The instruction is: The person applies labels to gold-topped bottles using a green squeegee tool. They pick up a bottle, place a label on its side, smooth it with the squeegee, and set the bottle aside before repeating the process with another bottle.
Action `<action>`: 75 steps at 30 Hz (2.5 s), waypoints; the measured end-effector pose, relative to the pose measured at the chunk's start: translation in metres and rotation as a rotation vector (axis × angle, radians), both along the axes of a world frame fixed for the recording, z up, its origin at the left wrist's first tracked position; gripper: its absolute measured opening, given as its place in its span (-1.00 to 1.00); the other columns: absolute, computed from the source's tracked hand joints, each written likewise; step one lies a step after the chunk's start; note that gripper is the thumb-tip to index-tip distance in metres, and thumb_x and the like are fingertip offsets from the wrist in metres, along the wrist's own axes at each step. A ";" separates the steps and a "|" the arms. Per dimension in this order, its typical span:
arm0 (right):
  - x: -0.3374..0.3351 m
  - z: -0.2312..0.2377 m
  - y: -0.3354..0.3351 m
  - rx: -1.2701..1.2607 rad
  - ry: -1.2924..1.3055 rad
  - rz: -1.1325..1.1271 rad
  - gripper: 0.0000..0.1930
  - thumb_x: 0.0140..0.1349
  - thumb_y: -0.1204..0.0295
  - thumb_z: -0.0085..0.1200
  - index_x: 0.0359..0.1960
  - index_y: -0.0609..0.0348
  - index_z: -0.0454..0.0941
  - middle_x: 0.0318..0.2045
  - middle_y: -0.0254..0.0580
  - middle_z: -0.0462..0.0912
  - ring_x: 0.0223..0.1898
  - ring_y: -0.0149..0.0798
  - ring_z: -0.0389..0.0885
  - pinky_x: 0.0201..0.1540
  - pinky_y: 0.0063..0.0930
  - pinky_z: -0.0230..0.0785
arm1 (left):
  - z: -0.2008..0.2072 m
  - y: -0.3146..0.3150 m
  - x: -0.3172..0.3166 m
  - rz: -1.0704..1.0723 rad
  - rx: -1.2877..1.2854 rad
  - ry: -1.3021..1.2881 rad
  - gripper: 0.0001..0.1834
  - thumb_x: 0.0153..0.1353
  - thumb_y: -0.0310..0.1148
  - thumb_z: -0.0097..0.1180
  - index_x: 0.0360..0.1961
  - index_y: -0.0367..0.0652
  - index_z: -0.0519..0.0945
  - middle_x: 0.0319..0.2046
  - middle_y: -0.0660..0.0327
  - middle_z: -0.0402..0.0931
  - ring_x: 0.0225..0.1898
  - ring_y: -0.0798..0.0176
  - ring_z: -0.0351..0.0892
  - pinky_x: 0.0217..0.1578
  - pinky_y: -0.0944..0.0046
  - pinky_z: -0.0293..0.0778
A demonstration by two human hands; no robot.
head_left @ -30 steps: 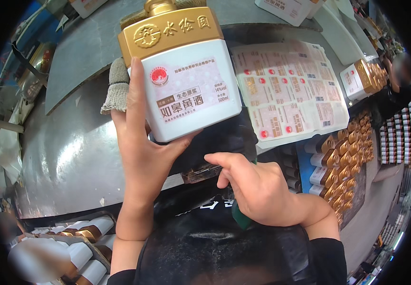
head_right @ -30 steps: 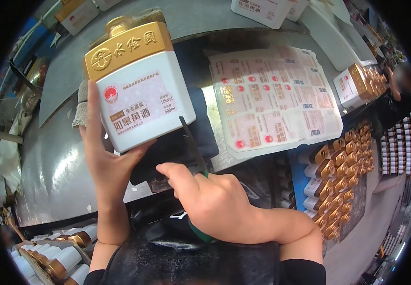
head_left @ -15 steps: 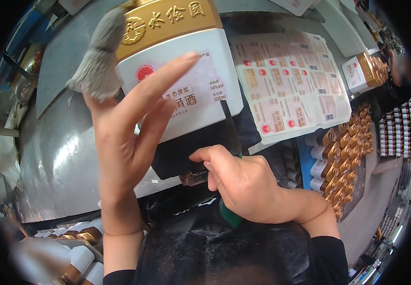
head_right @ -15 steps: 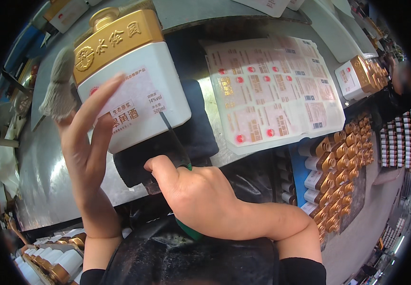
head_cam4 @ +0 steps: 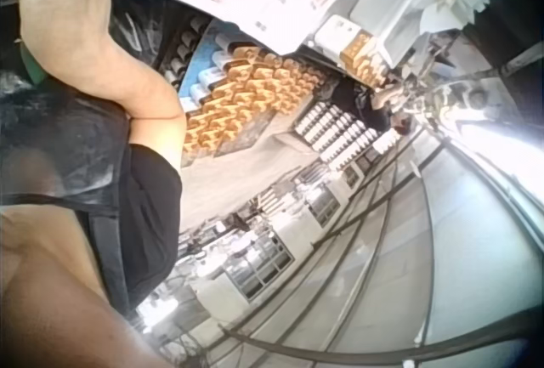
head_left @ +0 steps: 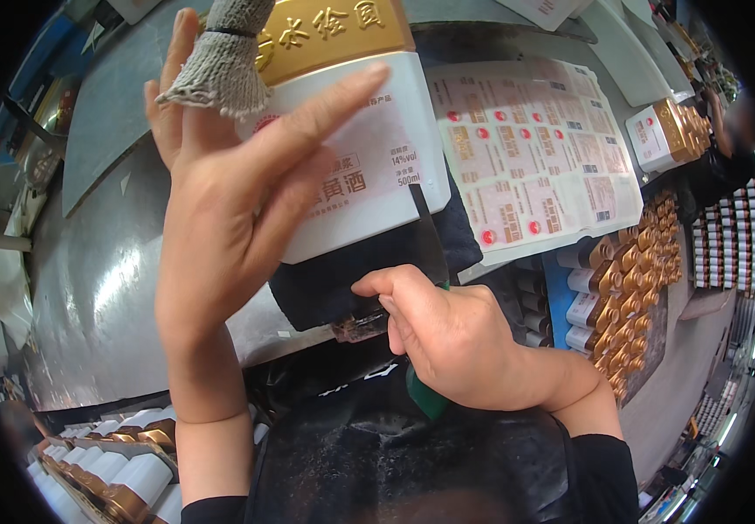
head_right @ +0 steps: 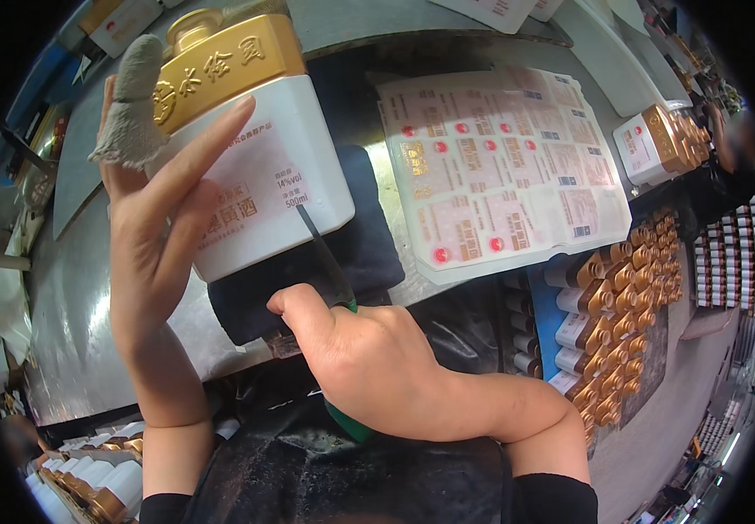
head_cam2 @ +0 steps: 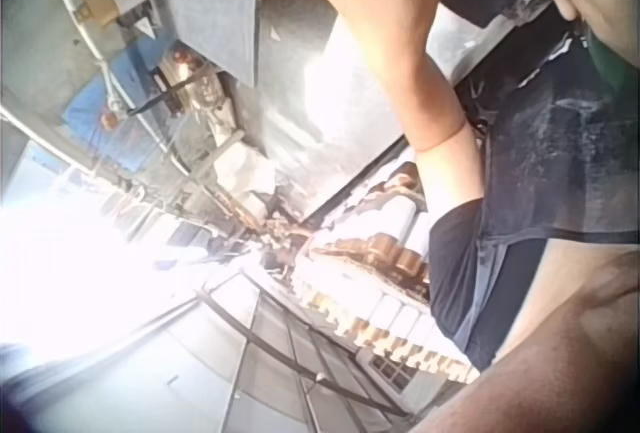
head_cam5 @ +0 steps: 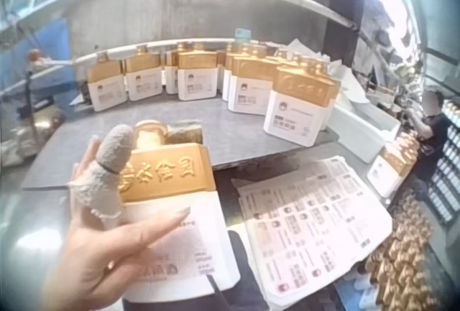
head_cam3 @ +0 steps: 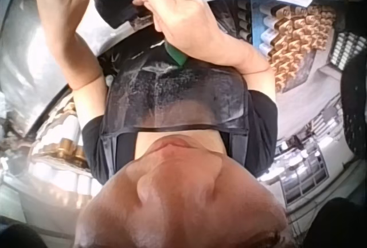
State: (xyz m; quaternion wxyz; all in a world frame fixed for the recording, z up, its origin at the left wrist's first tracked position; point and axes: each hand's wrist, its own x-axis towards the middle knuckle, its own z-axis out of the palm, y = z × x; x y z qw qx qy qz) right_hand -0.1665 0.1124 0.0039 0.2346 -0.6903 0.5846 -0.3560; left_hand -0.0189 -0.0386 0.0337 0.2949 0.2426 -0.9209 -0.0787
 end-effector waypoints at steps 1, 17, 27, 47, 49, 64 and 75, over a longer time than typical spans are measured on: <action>0.000 -0.001 0.000 0.001 -0.008 0.000 -0.76 0.11 0.62 0.07 -0.15 0.27 0.48 -0.71 -0.19 0.52 -0.69 -0.20 0.59 -0.65 -0.41 0.43 | 0.003 0.002 -0.001 -0.001 -0.003 -0.027 -0.47 0.13 -0.51 0.03 0.13 0.23 0.63 0.37 -0.10 0.17 0.46 -0.08 -0.09 0.37 -0.03 -0.10; 0.000 0.001 -0.002 0.002 -0.039 -0.004 -0.74 0.07 0.64 0.06 -0.15 0.27 0.47 -0.67 -0.13 0.57 -0.65 -0.15 0.62 -0.60 -0.36 0.47 | 0.014 0.015 -0.026 0.134 -0.097 -0.055 -0.50 0.17 -0.17 0.20 0.19 0.22 0.57 0.25 0.06 0.37 0.29 -0.04 0.16 0.34 -0.01 -0.08; -0.001 0.000 -0.001 0.002 -0.072 0.003 -0.73 0.06 0.67 0.04 -0.15 0.28 0.47 -0.66 -0.12 0.57 -0.65 -0.14 0.62 -0.60 -0.36 0.47 | 0.011 0.002 -0.042 0.195 -0.264 -0.019 -0.47 0.10 -0.10 0.31 0.15 0.16 0.60 -0.02 0.24 0.62 -0.02 0.10 0.37 0.17 0.13 0.22; -0.005 0.007 -0.002 0.118 -0.232 0.052 -0.74 0.10 0.69 0.03 -0.14 0.26 0.47 -0.67 -0.29 0.52 -0.63 -0.32 0.60 -0.58 -0.47 0.42 | 0.015 0.002 -0.025 0.205 -0.225 -0.116 -0.52 0.09 -0.25 0.28 0.10 0.32 0.63 0.16 0.12 0.48 0.31 -0.04 0.15 0.31 0.03 -0.03; -0.008 0.009 -0.002 0.171 -0.274 0.067 -0.75 0.13 0.69 0.01 -0.13 0.26 0.47 -0.66 -0.30 0.53 -0.62 -0.34 0.60 -0.57 -0.49 0.42 | 0.016 0.003 -0.023 0.191 -0.245 -0.178 -0.50 0.06 -0.26 0.29 0.10 0.34 0.64 0.25 0.10 0.39 0.42 -0.06 0.01 0.36 0.00 -0.16; -0.033 0.015 -0.001 0.369 -0.767 0.286 -0.75 0.46 0.53 -0.31 -0.18 0.36 0.49 -0.71 -0.34 0.50 -0.70 -0.57 0.44 -0.61 -0.73 0.29 | 0.022 -0.004 -0.029 0.335 -0.256 -0.379 -0.58 0.21 0.00 0.19 0.10 0.74 0.51 0.49 0.28 -0.13 0.50 -0.14 -0.33 0.40 -0.27 -0.56; -0.035 0.011 -0.003 0.357 -0.707 0.276 -0.75 0.47 0.51 -0.28 -0.19 0.35 0.49 -0.70 -0.34 0.50 -0.70 -0.58 0.43 -0.59 -0.73 0.27 | 0.020 -0.004 -0.017 0.118 -0.125 -0.137 -0.53 0.22 -0.02 0.17 0.18 0.48 0.43 0.45 0.21 -0.04 0.46 -0.10 -0.17 0.37 -0.22 -0.31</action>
